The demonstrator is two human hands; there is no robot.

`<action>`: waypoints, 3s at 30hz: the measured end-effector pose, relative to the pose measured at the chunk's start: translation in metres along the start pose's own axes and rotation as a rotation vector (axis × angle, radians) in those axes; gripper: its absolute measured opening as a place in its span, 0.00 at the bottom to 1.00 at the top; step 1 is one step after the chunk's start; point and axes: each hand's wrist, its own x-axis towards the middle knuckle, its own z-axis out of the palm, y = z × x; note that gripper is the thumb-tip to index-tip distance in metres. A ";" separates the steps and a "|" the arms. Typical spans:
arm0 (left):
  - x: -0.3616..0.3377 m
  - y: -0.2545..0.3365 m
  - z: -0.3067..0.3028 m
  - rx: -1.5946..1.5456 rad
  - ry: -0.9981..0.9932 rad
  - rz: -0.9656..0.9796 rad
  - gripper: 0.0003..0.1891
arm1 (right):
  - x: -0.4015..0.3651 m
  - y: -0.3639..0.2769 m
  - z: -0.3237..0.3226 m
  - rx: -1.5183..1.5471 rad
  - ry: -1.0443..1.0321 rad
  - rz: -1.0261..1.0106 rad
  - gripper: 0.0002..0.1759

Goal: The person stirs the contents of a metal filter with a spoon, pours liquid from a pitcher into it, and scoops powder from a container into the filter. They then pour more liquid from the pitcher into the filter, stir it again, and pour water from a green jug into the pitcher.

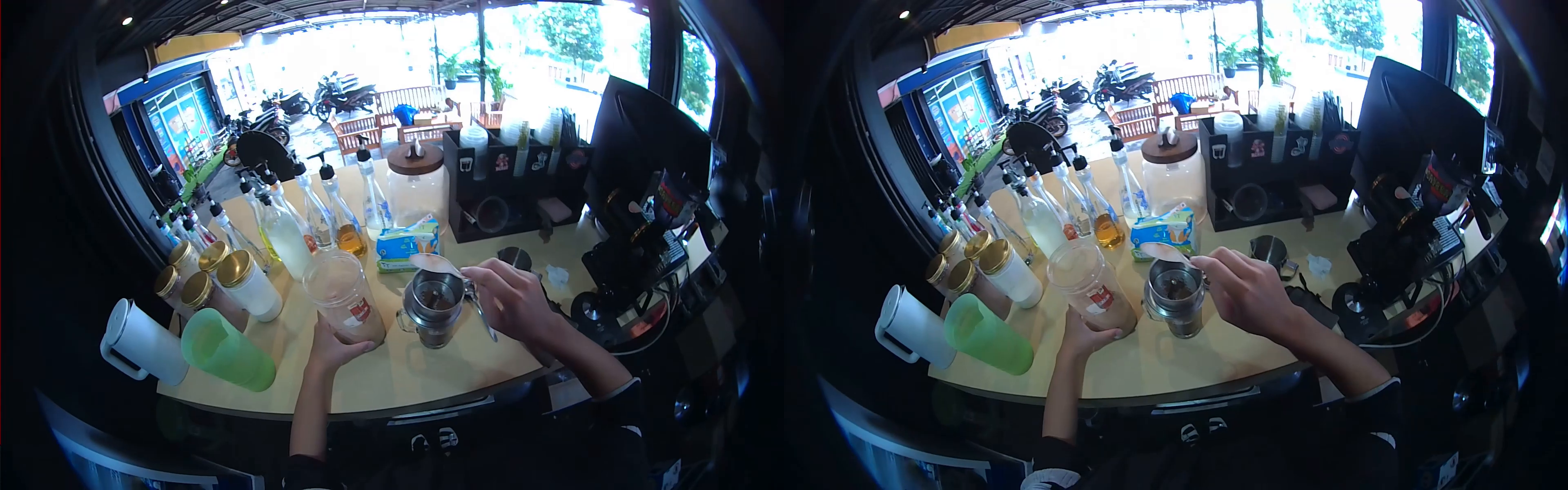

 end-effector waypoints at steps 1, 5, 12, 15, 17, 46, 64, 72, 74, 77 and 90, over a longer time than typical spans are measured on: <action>0.001 0.002 -0.001 0.000 0.012 0.010 0.54 | 0.013 -0.006 -0.001 -0.034 0.014 -0.040 0.19; 0.000 0.011 -0.001 0.135 0.008 0.086 0.54 | 0.063 -0.019 0.011 -0.080 0.024 -0.250 0.19; -0.001 0.005 -0.010 0.236 -0.005 0.131 0.54 | 0.114 -0.045 0.072 -0.385 -0.192 -0.518 0.13; 0.000 0.002 -0.013 0.205 -0.011 0.162 0.58 | 0.123 -0.048 0.096 -0.407 -0.232 -0.521 0.12; 0.000 0.001 -0.015 0.217 -0.005 0.161 0.58 | 0.123 -0.048 0.100 -0.418 -0.254 -0.521 0.11; 0.016 0.061 0.106 0.245 0.038 0.292 0.44 | -0.140 0.138 0.077 0.467 0.446 0.854 0.20; 0.003 0.032 0.121 0.135 0.080 0.328 0.44 | -0.156 0.139 0.081 0.759 0.458 0.854 0.14; 0.014 0.049 0.113 0.054 -0.049 0.173 0.43 | -0.161 0.141 0.084 0.685 0.525 0.803 0.12; 0.018 0.043 0.110 0.041 -0.066 0.168 0.43 | -0.160 0.138 0.080 0.697 0.503 0.833 0.12; 0.020 0.036 0.109 -0.026 -0.069 0.208 0.41 | -0.159 0.139 0.083 0.659 0.552 0.807 0.12; 0.020 0.039 0.110 -0.038 -0.099 0.179 0.42 | -0.130 0.126 0.055 0.861 0.682 0.784 0.13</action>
